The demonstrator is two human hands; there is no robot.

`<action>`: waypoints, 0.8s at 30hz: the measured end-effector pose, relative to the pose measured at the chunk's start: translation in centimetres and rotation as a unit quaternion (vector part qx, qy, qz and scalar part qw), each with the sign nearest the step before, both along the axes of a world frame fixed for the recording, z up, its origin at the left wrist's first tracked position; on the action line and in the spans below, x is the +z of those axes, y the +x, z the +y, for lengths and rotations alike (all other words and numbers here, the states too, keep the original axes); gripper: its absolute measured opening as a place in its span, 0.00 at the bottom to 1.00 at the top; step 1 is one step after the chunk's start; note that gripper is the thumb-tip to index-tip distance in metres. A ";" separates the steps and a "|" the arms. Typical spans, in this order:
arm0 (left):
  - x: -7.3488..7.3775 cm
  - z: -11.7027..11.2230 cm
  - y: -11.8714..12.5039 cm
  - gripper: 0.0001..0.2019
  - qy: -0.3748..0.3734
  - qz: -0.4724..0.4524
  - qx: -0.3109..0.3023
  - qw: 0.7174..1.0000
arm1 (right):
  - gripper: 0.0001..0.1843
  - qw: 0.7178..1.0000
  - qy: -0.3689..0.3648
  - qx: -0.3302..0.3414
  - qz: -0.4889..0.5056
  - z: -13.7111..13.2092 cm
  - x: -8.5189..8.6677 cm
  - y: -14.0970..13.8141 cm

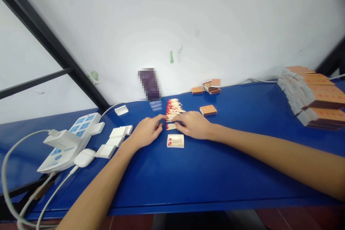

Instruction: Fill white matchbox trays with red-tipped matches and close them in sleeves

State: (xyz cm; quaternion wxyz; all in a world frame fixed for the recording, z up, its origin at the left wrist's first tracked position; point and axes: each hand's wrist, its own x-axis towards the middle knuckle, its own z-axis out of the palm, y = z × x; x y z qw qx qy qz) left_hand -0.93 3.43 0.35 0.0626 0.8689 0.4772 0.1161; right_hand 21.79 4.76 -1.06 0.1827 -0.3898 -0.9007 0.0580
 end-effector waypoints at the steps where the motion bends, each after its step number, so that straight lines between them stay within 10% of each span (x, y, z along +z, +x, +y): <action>1: 0.0 0.0 0.0 0.18 -0.001 -0.001 0.001 1.000 | 0.18 1.000 0.000 0.000 0.003 0.0 0.0 0.0; 24: 0.1 -0.1 0.1 0.10 -0.002 0.015 0.007 1.000 | 0.14 0.999 -0.021 -0.024 0.032 0.1 0.1 -0.1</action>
